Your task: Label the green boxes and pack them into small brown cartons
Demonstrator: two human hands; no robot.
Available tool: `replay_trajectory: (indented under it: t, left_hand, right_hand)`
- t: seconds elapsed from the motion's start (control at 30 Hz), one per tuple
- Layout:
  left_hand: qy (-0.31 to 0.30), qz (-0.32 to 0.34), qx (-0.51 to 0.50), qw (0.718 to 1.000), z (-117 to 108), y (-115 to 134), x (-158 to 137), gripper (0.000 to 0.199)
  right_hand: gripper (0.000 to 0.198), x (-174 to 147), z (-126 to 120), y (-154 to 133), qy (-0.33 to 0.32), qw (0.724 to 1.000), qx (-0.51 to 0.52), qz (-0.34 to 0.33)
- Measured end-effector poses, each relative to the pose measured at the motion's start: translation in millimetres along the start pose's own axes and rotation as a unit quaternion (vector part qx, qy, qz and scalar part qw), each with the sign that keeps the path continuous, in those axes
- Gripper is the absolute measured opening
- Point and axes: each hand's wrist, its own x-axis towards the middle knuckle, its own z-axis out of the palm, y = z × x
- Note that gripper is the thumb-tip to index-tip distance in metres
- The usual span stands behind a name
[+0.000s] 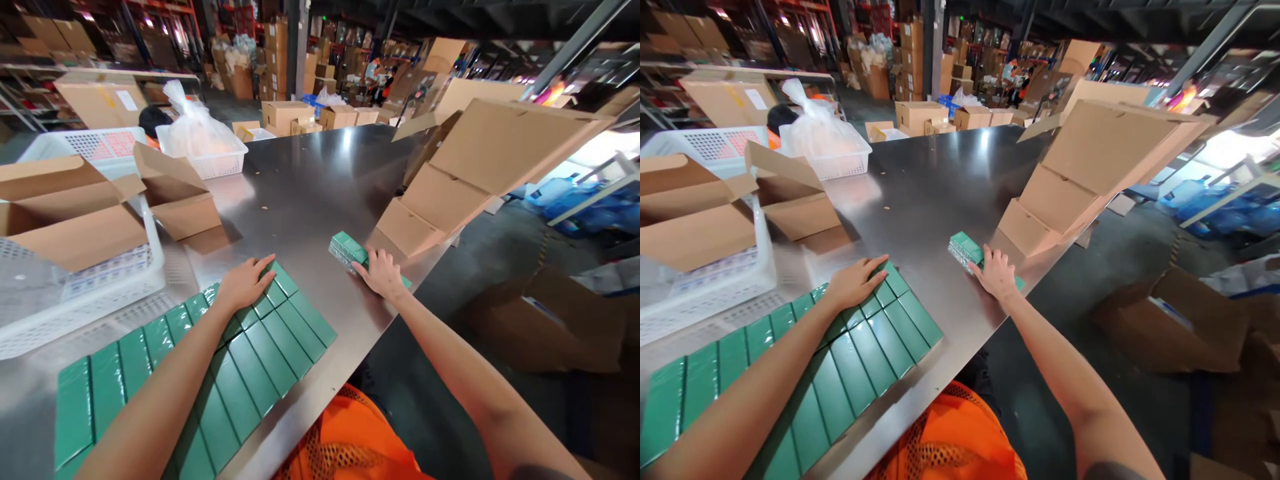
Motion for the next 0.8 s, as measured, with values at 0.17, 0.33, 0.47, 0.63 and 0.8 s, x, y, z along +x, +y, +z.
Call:
replay_trajectory:
  t: [0.17,0.33,0.47,0.63,0.8]
  left_hand:
    - [0.006,0.004,0.005,1.0,0,0,-1,0.058]
    - [0.013,0.004,0.0,1.0,2,-1,-1,0.056]
    - [0.021,0.013,-0.008,1.0,3,-3,1,0.057]
    - [0.028,0.037,-0.022,0.999,2,-3,1,0.055]
    - [0.038,0.039,-0.032,0.998,3,-4,0,0.053]
  right_hand:
    - [0.054,14,-9,-10,-0.049,0.997,0.065,-0.003]
    - [0.044,7,-22,-33,-0.14,0.971,0.173,-0.086]
    - [0.044,-26,-16,-82,-0.206,0.935,0.257,-0.129]
    - [0.045,-38,-9,-115,-0.216,0.906,0.343,-0.12]
    - [0.045,-24,-12,-119,-0.218,0.865,0.426,-0.15]
